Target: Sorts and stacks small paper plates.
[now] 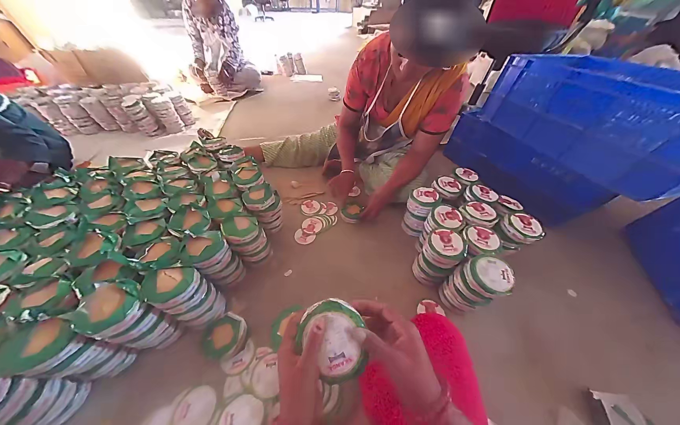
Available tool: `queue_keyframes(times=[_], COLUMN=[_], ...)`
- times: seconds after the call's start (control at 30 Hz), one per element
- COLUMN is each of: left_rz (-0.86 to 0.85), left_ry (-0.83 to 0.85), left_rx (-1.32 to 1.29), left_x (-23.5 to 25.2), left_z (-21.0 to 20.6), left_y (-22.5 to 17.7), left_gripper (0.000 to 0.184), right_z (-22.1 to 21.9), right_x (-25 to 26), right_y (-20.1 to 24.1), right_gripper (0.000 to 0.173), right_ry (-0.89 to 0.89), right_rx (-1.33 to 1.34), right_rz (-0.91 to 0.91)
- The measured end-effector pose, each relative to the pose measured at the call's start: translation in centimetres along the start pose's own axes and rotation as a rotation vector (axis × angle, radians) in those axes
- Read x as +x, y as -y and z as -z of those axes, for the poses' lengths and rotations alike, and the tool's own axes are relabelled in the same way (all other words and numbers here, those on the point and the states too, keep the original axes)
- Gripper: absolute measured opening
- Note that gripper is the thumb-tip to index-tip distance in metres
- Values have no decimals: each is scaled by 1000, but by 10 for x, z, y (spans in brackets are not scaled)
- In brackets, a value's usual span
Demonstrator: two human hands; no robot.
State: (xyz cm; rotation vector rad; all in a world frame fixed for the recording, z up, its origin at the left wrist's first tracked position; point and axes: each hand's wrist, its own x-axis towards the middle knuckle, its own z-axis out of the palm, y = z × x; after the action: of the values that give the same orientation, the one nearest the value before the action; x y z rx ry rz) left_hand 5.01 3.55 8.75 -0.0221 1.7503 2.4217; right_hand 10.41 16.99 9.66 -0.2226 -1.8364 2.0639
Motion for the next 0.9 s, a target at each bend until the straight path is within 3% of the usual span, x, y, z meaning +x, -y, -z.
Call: queue_keyframes(times=[0.13,0.3,0.4,0.47,0.53,0.63,0.73,0.9], left_rz=[-21,-60,-46,-3,64,161,159,107], left_ry=[8,27,74,74,93,187,403,675], left_rx=[4,45,56,61,70,85,358,1030], left_x=[1,7,8,11,17,19,30,73], left_z=[2,6,4,5,7,8,12,21], left_y=[4,14,14,16,15,5,-1,-24], left_gripper=[38,35,34,34,33,33,39,62], right_z=[-1,1,-5,-5,1,16,14,1], right_x=[-2,5,10,16,22,28,35,32], right_y=[-8,-4,-9,-13,-23,-47,-65,-78], right_gripper=[36,53,34,32,45,90,109,90], right_ry=[-12,20,-44,-55,-2,283,499,434], right_rx=[39,22,68,115,197,537,841,1046], right_rz=[43,-157,-157,-237,-328,-382,-451,-593])
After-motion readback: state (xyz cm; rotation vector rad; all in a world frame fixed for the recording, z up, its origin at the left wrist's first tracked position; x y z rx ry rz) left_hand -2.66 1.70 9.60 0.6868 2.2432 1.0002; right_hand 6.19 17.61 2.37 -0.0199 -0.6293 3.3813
